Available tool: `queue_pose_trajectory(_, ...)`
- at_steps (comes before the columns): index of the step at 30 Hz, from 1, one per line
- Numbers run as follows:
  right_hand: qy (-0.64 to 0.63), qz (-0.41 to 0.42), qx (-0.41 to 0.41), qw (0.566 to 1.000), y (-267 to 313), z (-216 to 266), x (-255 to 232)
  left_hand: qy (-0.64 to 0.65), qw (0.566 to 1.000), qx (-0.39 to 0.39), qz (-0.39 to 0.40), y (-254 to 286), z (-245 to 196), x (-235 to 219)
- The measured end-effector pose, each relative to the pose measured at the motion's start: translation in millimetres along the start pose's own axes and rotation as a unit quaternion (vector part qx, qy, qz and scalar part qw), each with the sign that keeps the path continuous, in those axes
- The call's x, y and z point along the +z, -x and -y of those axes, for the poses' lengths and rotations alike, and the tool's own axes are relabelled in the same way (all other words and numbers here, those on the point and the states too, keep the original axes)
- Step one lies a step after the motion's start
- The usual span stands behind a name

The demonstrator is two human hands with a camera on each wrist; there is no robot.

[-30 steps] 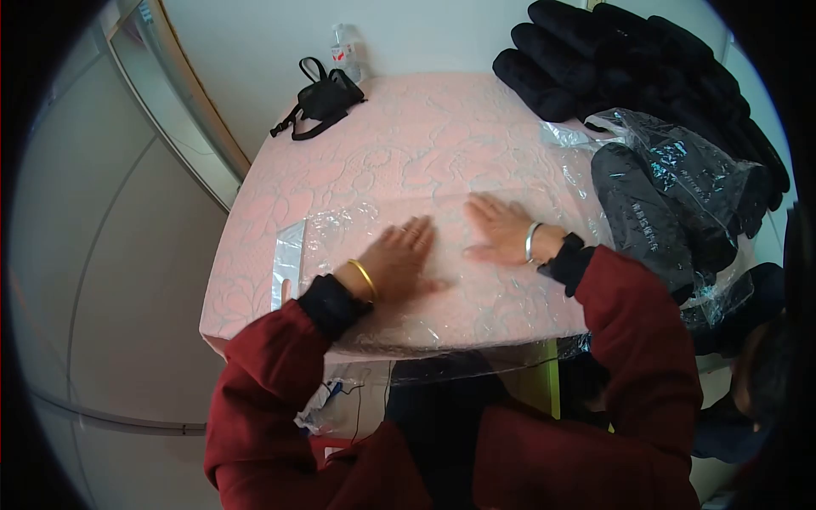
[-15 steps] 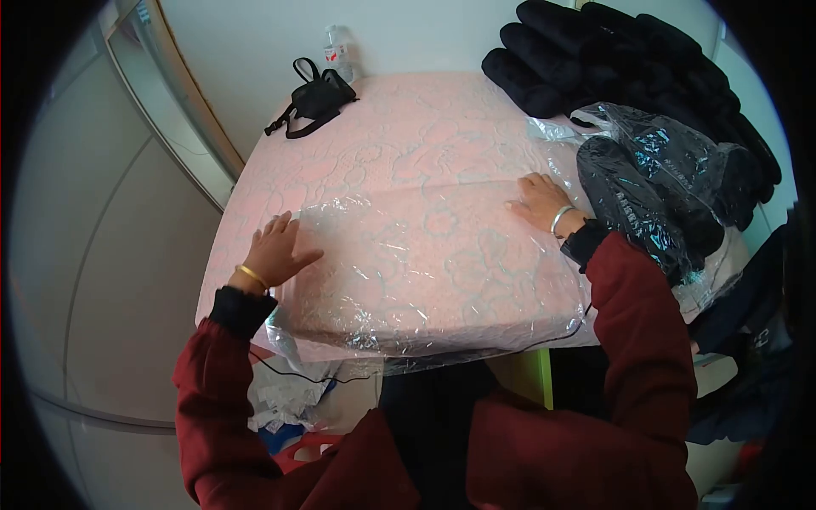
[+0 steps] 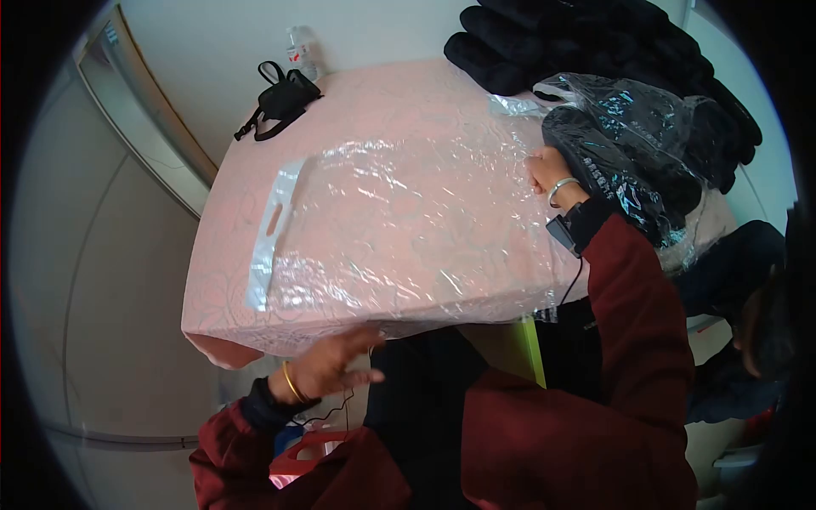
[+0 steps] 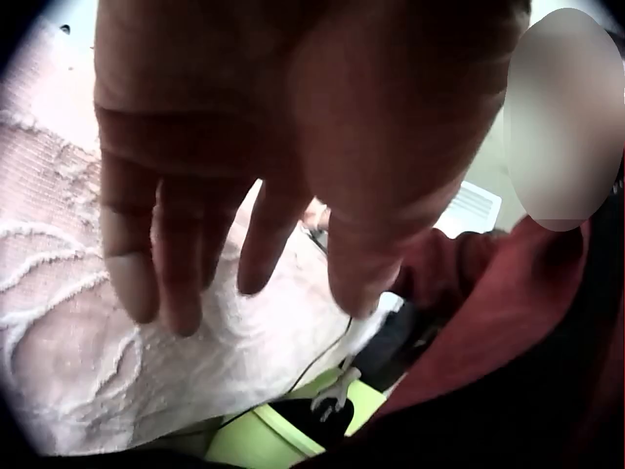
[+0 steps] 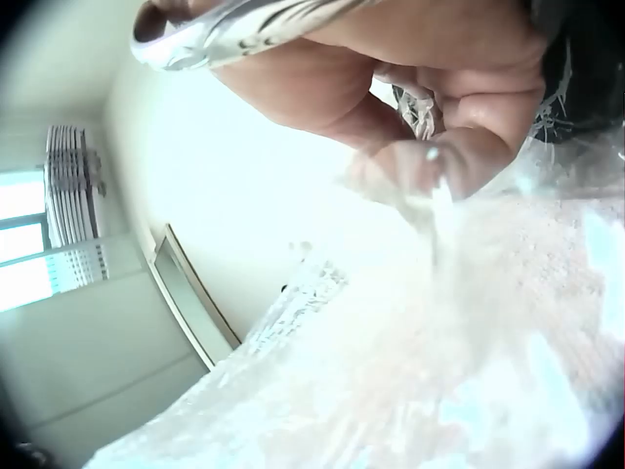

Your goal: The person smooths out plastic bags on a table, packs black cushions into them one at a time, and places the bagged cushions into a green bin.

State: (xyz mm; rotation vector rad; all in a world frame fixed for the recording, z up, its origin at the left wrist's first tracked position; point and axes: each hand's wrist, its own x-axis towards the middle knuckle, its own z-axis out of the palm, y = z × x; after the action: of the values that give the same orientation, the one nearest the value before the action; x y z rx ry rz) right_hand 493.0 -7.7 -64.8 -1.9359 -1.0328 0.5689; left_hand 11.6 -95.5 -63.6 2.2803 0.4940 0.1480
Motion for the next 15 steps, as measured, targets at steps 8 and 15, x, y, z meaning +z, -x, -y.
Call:
queue_pose_trajectory(8, -0.24, 0.109, 0.088, 0.96, 47.4, -16.6, -11.3, 0.105, 0.937, -0.016, -0.334, -10.4, 11.9, -30.3)
queue_pose_trajectory(15, -0.261, 0.2, 0.07, 0.942, 160.6, 5.1, -0.5, -0.205, 0.936, 0.043, -0.282, -34.2, -18.3, 12.8)
